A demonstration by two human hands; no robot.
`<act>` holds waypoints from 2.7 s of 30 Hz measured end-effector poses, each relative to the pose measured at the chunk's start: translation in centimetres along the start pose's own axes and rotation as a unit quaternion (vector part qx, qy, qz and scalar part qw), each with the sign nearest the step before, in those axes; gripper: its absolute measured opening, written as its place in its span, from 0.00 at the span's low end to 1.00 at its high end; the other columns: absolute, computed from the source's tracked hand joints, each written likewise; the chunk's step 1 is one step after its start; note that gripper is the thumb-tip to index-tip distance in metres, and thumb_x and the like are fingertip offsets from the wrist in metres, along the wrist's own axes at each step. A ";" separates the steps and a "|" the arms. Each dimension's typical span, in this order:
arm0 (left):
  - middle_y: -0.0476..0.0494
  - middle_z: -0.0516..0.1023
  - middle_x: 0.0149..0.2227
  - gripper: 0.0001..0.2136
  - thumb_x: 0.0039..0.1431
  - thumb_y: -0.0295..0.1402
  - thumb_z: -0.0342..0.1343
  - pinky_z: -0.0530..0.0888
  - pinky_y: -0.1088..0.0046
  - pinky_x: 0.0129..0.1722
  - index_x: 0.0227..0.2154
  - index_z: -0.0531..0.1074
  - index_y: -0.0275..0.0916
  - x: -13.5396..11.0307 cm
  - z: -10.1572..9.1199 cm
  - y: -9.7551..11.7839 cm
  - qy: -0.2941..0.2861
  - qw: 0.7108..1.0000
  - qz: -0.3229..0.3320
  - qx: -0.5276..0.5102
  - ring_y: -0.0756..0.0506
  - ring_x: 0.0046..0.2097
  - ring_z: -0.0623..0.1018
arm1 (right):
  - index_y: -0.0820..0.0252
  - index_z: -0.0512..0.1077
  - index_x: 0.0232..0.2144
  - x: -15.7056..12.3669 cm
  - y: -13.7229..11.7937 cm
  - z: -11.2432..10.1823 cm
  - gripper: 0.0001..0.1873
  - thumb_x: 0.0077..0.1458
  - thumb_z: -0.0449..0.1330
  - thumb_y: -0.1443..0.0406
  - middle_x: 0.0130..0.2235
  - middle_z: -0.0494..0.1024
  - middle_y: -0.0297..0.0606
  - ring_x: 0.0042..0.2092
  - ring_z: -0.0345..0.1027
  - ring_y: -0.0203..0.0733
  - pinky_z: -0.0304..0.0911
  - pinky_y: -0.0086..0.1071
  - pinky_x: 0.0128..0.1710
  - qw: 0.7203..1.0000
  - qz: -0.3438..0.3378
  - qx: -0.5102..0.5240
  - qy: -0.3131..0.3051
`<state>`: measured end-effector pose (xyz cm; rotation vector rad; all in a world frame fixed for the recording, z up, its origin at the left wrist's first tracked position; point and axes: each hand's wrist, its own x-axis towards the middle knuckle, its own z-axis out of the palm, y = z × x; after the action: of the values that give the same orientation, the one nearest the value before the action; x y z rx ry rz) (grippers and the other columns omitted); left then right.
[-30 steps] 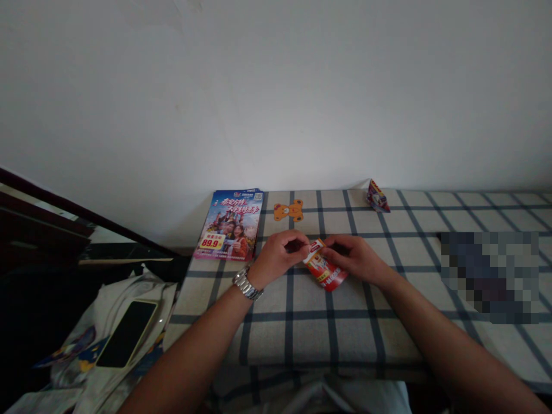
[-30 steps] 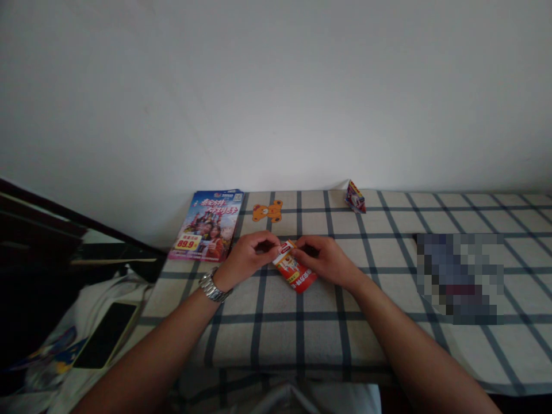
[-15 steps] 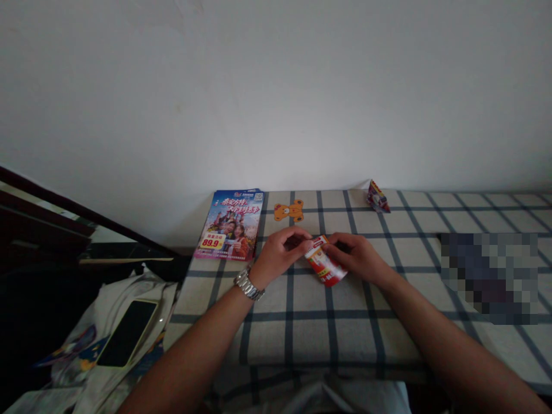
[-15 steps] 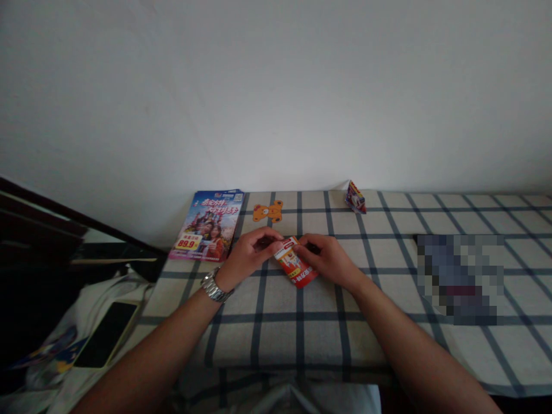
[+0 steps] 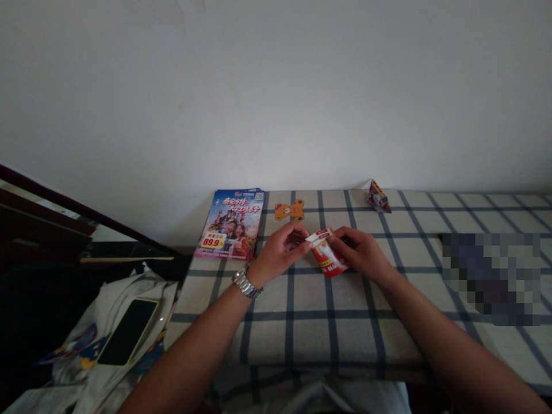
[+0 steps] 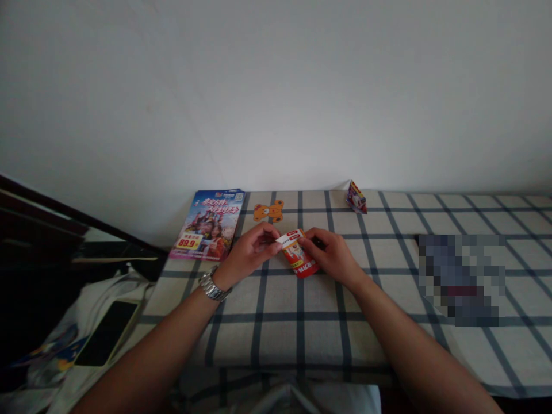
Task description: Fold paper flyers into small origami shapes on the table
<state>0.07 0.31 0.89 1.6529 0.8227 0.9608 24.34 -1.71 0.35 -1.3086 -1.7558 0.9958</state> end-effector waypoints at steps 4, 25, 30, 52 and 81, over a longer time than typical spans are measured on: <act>0.46 0.75 0.40 0.12 0.65 0.41 0.62 0.75 0.73 0.40 0.41 0.71 0.38 0.0 -0.1 -0.1 -0.017 1.000 -0.014 0.021 0.48 0.40 0.77 | 0.57 0.78 0.39 0.1 -0.1 -0.1 0.20 0.67 0.58 0.48 0.31 0.80 0.35 0.30 0.69 0.39 0.63 0.31 0.29 1.000 -0.008 -0.022 0.000; 0.45 0.77 0.40 0.13 0.63 0.42 0.64 0.76 0.71 0.41 0.38 0.70 0.39 0.2 0.1 -0.7 0.049 0.998 -0.021 0.028 0.47 0.39 0.78 | 0.56 0.77 0.37 0.3 0.0 -0.1 0.20 0.66 0.58 0.48 0.31 0.80 0.36 0.30 0.71 0.40 0.64 0.32 0.28 1.000 -0.007 -0.026 0.008; 0.45 0.76 0.41 0.15 0.61 0.40 0.67 0.76 0.72 0.42 0.41 0.70 0.39 0.3 0.2 -1.0 0.072 0.997 -0.024 -0.017 0.47 0.42 0.78 | 0.56 0.77 0.38 0.2 0.3 0.2 0.19 0.66 0.59 0.48 0.33 0.82 0.38 0.32 0.73 0.42 0.65 0.32 0.29 1.000 -0.006 -0.009 0.019; 0.48 0.76 0.34 0.13 0.61 0.43 0.67 0.74 0.73 0.40 0.35 0.74 0.38 0.3 0.7 -0.5 0.088 0.988 -0.059 -0.115 0.49 0.37 0.76 | 0.56 0.76 0.37 0.2 0.2 0.5 0.18 0.64 0.62 0.48 0.32 0.80 0.37 0.32 0.71 0.42 0.65 0.33 0.30 0.997 0.007 0.070 0.043; 0.48 0.75 0.32 0.13 0.64 0.44 0.63 0.68 0.74 0.33 0.35 0.76 0.37 -0.2 1.4 0.0 0.117 0.993 -0.018 -0.014 0.48 0.33 0.72 | 0.57 0.73 0.33 -0.1 -0.4 1.3 0.15 0.66 0.62 0.53 0.30 0.74 0.33 0.31 0.65 0.37 0.61 0.31 0.31 0.991 -0.020 0.134 -0.023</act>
<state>1.27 -0.45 0.64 1.5158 0.9871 1.1498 23.02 -2.13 0.11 -1.0843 -1.6107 1.2005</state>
